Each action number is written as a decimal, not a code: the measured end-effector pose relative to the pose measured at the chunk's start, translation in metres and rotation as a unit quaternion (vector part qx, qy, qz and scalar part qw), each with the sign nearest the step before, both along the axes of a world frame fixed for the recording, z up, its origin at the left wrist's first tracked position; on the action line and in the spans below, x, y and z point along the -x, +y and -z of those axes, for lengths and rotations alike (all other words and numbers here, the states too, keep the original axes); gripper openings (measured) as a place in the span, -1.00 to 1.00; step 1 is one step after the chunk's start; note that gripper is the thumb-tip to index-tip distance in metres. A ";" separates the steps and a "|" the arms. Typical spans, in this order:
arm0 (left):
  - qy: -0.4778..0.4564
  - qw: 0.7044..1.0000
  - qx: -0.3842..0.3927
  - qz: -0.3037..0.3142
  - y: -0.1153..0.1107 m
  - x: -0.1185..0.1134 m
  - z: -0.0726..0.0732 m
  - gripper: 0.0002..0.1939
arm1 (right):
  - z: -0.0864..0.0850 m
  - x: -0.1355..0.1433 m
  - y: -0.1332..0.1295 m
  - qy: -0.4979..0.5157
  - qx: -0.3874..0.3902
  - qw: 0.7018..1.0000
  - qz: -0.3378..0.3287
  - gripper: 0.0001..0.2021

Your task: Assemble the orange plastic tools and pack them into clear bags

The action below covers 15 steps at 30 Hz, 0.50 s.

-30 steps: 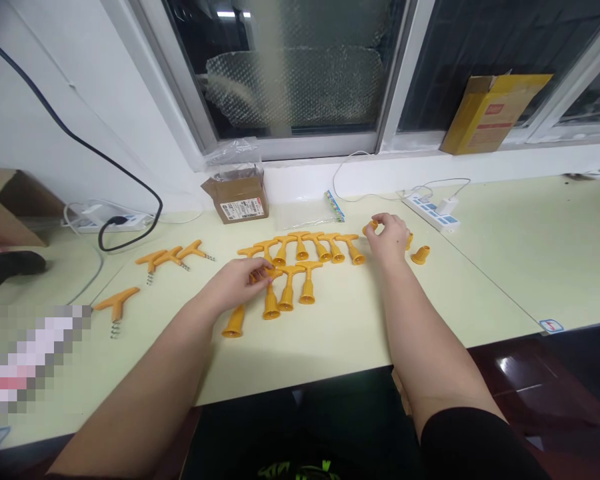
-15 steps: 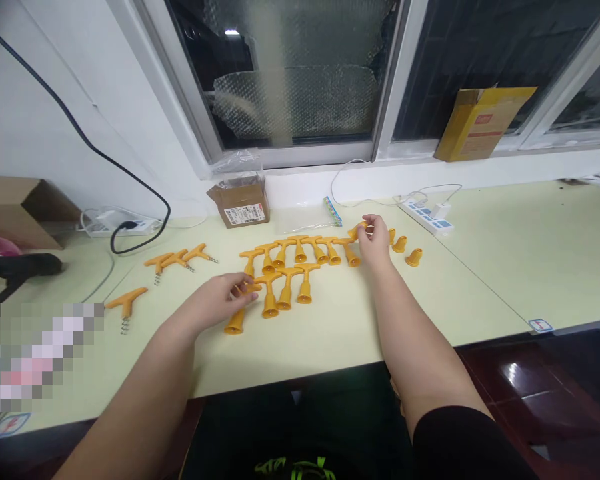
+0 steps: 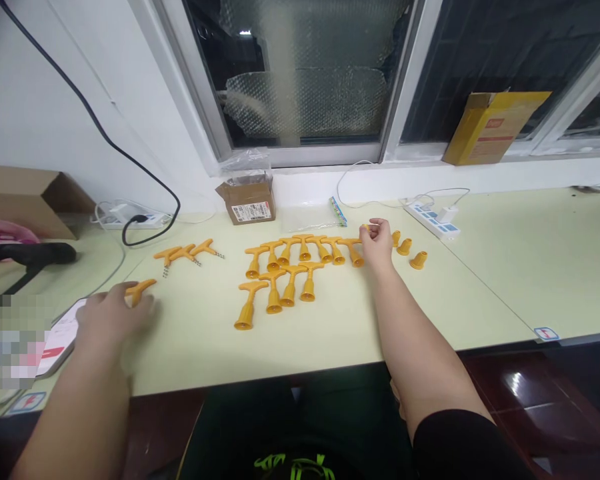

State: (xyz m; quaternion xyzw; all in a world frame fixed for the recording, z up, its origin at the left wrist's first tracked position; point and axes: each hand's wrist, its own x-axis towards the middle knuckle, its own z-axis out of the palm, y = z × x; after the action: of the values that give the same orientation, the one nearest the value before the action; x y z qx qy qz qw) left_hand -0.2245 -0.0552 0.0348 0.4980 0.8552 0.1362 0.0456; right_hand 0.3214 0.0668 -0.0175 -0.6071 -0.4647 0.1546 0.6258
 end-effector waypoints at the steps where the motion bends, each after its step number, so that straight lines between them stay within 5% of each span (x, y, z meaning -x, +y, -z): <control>1: 0.014 0.999 0.031 -0.017 -0.001 0.008 0.004 -0.33 | 0.001 -0.001 0.002 0.017 0.008 1.000 0.006 -0.62; 8: 0.034 0.996 0.088 -0.008 -0.009 0.020 0.010 -0.49 | 0.002 -0.001 0.004 0.061 0.012 0.998 -0.015 -0.70; 12: 0.026 0.995 0.063 0.077 0.001 0.015 0.006 -0.38 | 0.001 0.006 0.000 0.065 0.009 0.997 -0.038 -0.70; 15: 0.008 0.988 0.101 0.119 0.011 0.007 0.007 -0.51 | 0.000 0.011 -0.003 0.071 0.010 0.996 -0.054 -0.70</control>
State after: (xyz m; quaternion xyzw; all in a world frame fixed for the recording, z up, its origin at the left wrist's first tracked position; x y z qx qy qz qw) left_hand -0.2319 -0.0441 0.0280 0.5901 0.7996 0.0387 0.1046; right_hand 0.3103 0.0636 -0.0174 -0.5751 -0.4492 0.2353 0.6419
